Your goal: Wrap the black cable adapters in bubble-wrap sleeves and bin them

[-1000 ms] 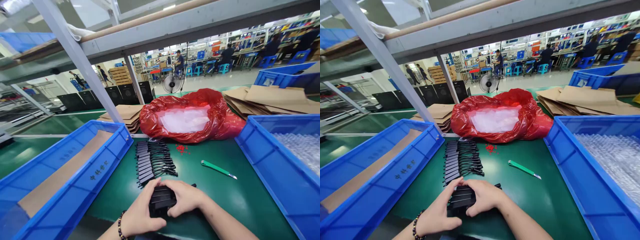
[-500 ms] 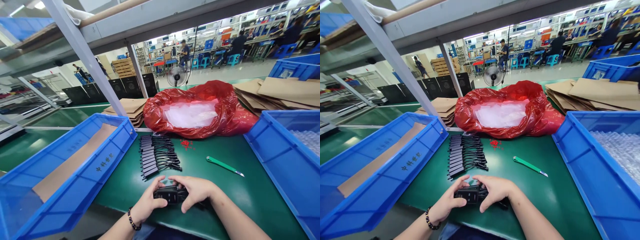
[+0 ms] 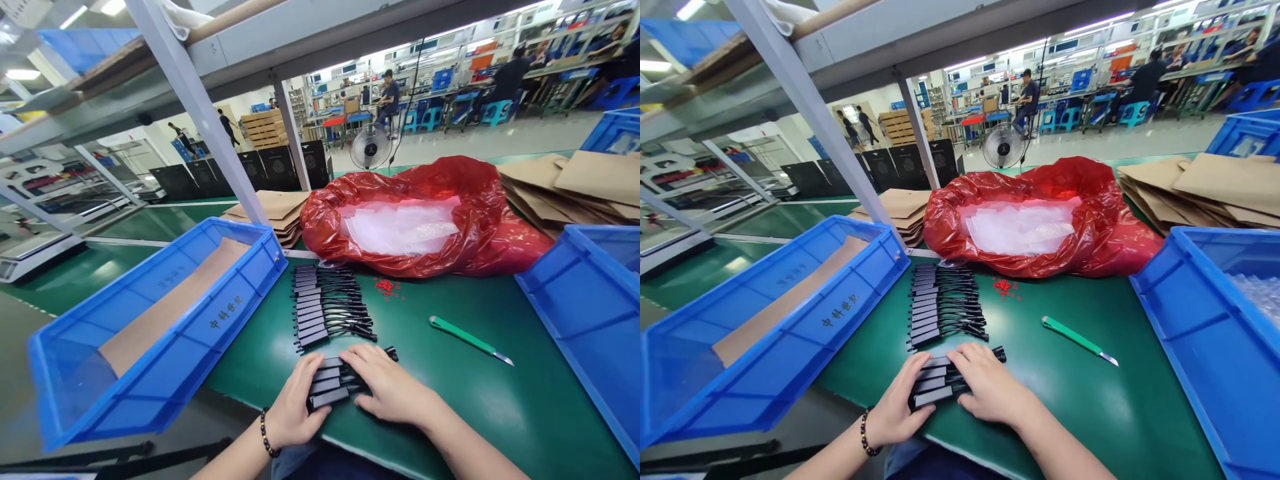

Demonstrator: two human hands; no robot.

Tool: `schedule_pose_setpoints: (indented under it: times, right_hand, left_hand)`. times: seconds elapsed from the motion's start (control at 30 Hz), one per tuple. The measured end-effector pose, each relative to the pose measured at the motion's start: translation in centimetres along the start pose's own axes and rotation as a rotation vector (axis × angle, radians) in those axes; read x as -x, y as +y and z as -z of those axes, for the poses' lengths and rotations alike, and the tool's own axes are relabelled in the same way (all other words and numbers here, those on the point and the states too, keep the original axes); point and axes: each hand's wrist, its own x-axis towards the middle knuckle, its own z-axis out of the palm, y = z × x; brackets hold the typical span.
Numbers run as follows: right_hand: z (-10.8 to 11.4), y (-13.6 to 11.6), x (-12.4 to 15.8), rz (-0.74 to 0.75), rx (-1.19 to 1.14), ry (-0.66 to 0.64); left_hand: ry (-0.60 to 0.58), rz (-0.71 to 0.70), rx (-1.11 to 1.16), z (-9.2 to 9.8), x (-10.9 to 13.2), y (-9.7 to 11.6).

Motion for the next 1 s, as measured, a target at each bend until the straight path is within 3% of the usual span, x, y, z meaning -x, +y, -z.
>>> schedule_pose_setpoints:
  times: [0.1, 0.3, 0.63, 0.8, 1.0]
  right_hand:
    - [-1.4, -0.7, -0.4, 0.067, 0.140, 0.089]
    - [-3.7, -0.7, -1.0, 0.143, 0.329, 0.132]
    - [-3.8, -0.8, -1.1, 0.236, 0.399, 0.205]
    - [-3.6, -0.7, -0.8, 0.244, 0.436, 0.145]
    - [-2.9, -0.8, -0.3, 0.199, 0.365, 0.000]
  left_hand:
    - [0.007, 0.079, -0.057, -0.3, 0.5, -0.7]
    - [0.038, 0.147, -0.050, 0.1, 0.8, -1.0]
    - [0.002, 0.201, 0.029, 1.7, 2.3, -2.0]
    - [-0.015, 0.181, 0.054, 1.8, 2.6, -2.3]
    - [0.046, 0.238, -0.002, 0.8, 2.5, -1.7]
